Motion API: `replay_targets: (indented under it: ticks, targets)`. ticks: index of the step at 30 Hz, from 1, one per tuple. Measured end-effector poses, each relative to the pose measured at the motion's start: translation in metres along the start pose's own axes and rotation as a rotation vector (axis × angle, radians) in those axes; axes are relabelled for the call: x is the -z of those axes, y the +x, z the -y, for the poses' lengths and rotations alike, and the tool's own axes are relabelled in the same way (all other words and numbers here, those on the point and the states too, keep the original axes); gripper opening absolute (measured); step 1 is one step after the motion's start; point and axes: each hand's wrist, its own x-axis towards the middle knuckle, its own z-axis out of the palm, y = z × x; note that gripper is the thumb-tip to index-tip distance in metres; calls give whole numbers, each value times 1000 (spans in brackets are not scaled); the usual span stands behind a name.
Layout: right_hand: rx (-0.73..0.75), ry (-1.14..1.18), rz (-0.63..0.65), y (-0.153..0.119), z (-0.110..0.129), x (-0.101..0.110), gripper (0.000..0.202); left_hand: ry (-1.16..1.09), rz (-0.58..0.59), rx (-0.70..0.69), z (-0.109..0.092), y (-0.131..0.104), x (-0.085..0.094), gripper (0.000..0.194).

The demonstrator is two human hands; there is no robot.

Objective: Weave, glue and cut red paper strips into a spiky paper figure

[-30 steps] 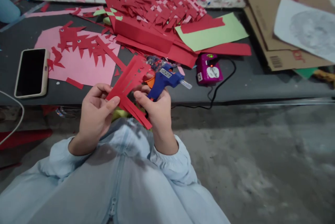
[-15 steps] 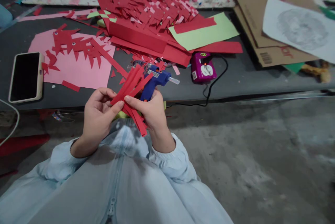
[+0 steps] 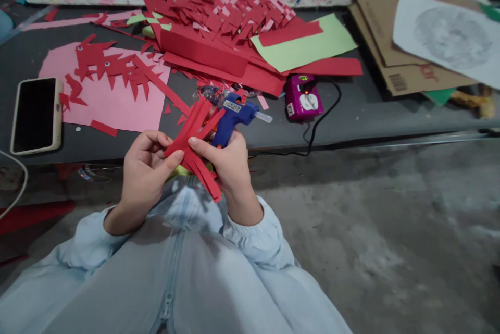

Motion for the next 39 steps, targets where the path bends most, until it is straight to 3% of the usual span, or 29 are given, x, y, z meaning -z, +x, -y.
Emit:
replay_targets:
  ticks: [5, 16, 29, 39]
  targets:
    - [0, -35, -45, 1, -1, 4, 30, -34, -11, 5, 1, 0, 1, 29]
    - [-4, -77, 70, 4, -6, 9, 41, -119, -14, -8, 2, 1, 0, 28]
    - [-30, -12, -35, 6, -2, 9, 37, -72, -16, -2, 3, 1, 1, 30]
    - [-45, -66, 8, 3, -5, 8, 33, -126, -4, 42, 5, 1, 2, 33]
